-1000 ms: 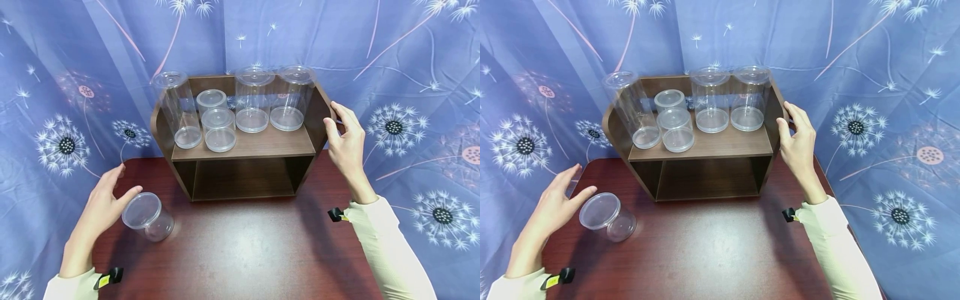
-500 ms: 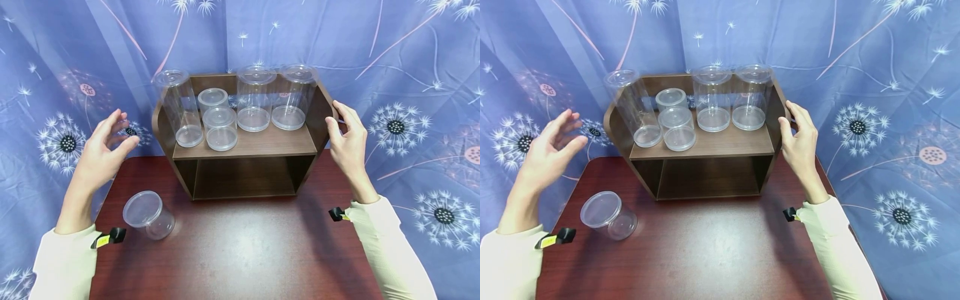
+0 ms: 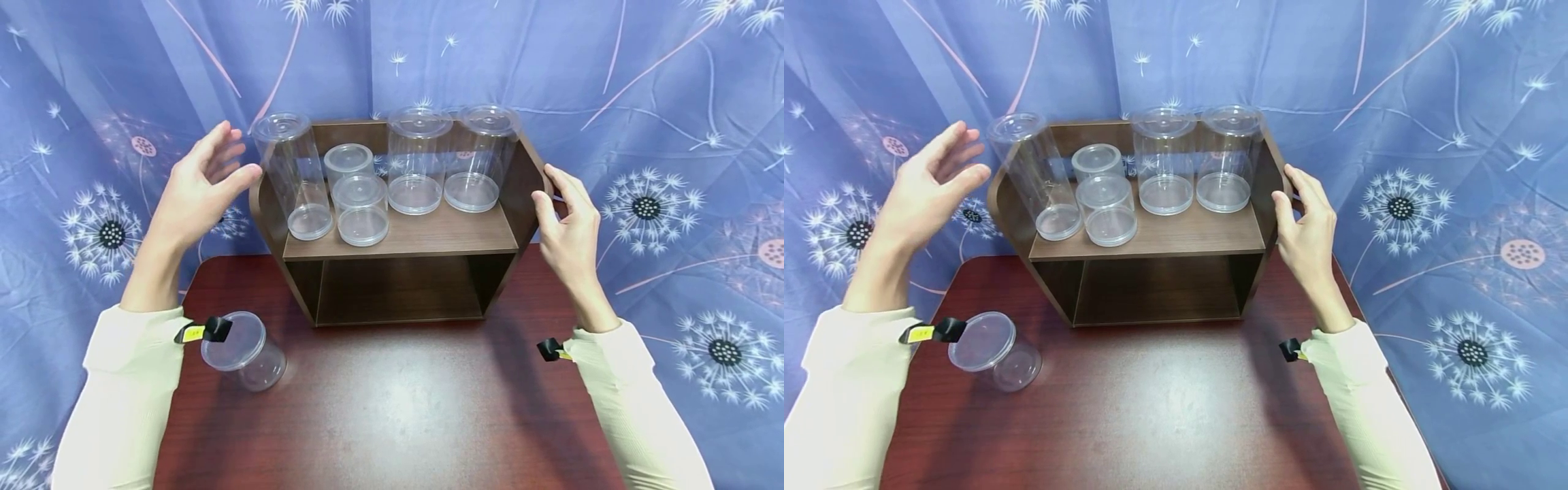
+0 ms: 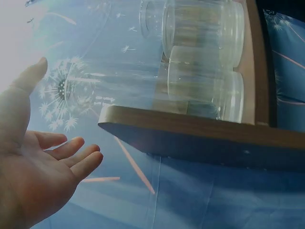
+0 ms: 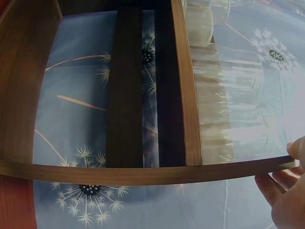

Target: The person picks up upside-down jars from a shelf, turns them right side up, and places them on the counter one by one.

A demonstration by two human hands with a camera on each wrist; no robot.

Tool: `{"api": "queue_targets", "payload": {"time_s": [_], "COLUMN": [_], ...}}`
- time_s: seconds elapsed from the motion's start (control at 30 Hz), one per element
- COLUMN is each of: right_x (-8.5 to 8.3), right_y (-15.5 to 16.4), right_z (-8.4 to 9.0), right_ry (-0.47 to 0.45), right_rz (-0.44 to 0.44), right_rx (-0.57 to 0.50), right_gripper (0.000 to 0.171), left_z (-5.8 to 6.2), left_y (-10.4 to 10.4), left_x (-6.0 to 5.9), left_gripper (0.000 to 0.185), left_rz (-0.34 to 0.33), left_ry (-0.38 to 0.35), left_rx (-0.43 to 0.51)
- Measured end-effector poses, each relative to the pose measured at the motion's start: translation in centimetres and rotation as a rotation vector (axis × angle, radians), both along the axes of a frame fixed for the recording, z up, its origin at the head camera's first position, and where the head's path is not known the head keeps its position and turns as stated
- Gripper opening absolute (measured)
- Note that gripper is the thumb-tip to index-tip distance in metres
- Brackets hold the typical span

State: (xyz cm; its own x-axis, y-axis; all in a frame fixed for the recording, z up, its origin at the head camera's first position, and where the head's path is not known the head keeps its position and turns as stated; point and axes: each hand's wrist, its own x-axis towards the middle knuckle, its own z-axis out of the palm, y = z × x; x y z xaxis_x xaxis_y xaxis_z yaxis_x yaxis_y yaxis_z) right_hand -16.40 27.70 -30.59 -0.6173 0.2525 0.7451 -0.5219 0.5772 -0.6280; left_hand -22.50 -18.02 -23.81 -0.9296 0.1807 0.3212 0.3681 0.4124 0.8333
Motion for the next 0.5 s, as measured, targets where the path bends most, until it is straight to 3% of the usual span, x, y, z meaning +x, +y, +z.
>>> {"api": "queue_targets", "payload": {"time_s": [0.2, 0.5], "right_x": [0.0, 0.0], "right_y": [-0.1, 0.0], "right_z": [0.1, 0.1], "right_ry": [-0.009, -0.009], "right_rz": [-0.009, -0.006], "right_rx": [-0.005, -0.004], "right_gripper": [0.035, 0.035], "left_z": [0.6, 0.9], "left_y": [1.2, 2.5], "left_x": [-1.5, -2.5], "left_gripper": [0.087, 0.092], "left_rz": [-0.027, -0.036], "left_ry": [-0.062, -0.091], "left_rx": [0.034, 0.044]}}
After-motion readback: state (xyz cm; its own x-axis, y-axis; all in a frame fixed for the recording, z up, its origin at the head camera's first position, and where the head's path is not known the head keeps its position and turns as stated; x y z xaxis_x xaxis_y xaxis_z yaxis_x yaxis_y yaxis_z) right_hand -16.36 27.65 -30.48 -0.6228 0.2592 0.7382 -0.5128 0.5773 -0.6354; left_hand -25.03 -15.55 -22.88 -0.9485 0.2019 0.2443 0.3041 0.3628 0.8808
